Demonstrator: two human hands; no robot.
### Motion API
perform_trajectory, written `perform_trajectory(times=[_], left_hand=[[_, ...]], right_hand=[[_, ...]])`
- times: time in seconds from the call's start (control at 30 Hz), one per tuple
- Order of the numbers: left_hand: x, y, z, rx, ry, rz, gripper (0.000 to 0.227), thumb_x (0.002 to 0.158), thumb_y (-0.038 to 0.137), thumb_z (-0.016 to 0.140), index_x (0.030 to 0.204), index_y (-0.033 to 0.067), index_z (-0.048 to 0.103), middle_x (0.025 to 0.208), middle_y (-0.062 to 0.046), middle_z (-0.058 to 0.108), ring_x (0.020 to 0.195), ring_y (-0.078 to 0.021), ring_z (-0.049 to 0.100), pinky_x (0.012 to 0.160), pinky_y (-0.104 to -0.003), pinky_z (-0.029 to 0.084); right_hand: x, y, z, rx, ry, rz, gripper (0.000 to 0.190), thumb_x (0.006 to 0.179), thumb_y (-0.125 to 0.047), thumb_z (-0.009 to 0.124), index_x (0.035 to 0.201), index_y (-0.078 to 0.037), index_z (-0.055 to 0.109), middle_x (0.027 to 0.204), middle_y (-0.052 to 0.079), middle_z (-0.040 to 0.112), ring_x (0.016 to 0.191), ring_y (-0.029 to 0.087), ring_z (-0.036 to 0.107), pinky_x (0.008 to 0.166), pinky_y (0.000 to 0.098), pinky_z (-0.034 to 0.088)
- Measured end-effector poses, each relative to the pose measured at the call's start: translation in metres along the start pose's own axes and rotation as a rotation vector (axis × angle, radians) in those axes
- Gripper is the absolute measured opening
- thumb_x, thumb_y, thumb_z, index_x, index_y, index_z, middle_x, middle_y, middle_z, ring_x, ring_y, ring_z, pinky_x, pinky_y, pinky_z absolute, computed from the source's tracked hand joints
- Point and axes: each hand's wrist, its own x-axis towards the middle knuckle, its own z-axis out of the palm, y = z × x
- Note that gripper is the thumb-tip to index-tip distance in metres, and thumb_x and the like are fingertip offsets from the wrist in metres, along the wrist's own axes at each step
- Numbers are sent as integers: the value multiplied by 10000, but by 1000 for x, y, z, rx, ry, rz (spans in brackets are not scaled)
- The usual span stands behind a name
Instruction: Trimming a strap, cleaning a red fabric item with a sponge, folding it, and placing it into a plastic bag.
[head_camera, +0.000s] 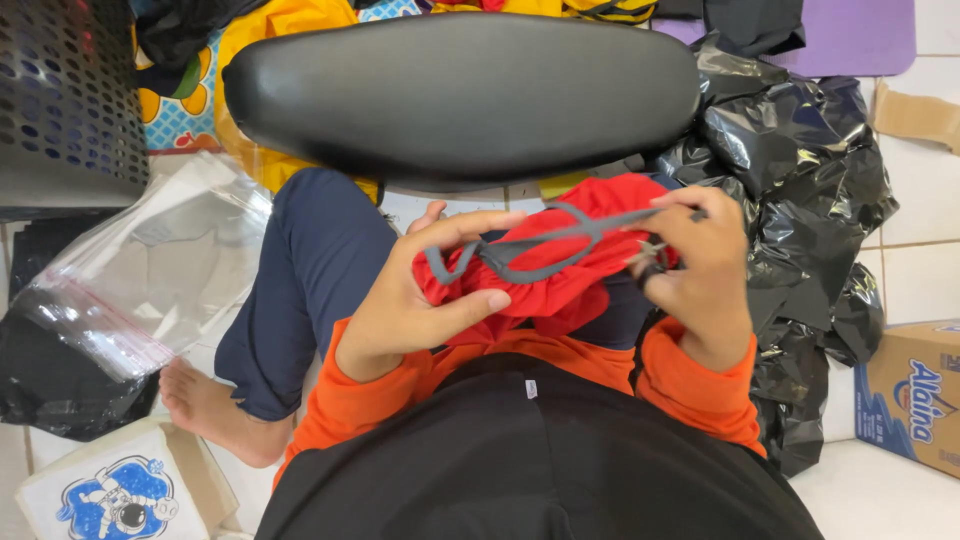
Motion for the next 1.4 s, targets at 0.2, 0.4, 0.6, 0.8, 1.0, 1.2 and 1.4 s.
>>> perform_trajectory(times=[0.2, 0.4, 0.6, 0.8, 1.0, 1.2, 1.4], left_hand=[[0, 3, -4, 94, 4, 39, 379, 787, -10, 681, 1164, 30, 660, 1104, -70, 734, 926, -178, 662, 1259, -455, 206], [9, -14, 10, 654, 409, 167, 451, 686, -66, 703, 1127, 30, 705, 842, -59, 590, 765, -222, 495, 714, -329, 435], [18, -35, 11, 324, 579, 206, 184, 905, -40, 629, 1062, 37, 575, 1174, -121, 594, 1016, -228, 565, 871, -323, 480], [7, -57, 8, -25, 493, 86, 60, 1046, 66, 496, 1103, 71, 478, 1002, -50, 575, 882, -110, 532, 828, -241, 455], [14, -72, 11, -193, 228, 146, 214, 1056, 192, 492, 1041, 18, 614, 919, -151, 768, 746, -181, 742, 744, -305, 595], [22, -58, 19, -253, -14, 166, 281, 1007, 330, 614, 1069, 80, 726, 955, -91, 770, 829, -161, 748, 761, -307, 608], [18, -81, -3, -92, 134, 219, 346, 960, 390, 657, 974, 69, 782, 852, -90, 764, 709, -190, 748, 669, -311, 606]], right_hand=[[9, -57, -41, 273, 160, 281, 398, 717, 4, 815, 1100, 11, 706, 1169, 176, 587, 926, 238, 553, 811, 332, 470], [10, -57, -35, 315, 352, 103, 291, 814, -90, 759, 1051, -67, 591, 1008, 105, 712, 1084, 275, 547, 1122, 481, 504], [13, -77, -48, 619, -55, 28, 313, 692, 42, 806, 923, -91, 642, 895, 71, 754, 941, 228, 627, 795, 297, 552], [12, -60, -31, 902, 1, 200, 557, 584, -198, 944, 1037, -145, 623, 1003, 28, 574, 768, 60, 564, 771, 201, 488], [26, -58, 9, 925, 86, 290, 456, 780, -160, 841, 1144, -78, 579, 1225, 136, 600, 876, 194, 725, 887, 287, 551], [65, -71, 52, 859, 69, 81, 406, 942, -337, 739, 1127, -3, 599, 1325, 228, 679, 1328, 409, 557, 1116, 518, 419], [67, -55, 47, 801, -180, -3, 391, 690, -208, 949, 961, -35, 726, 781, 80, 597, 878, 299, 641, 1109, 575, 440]])
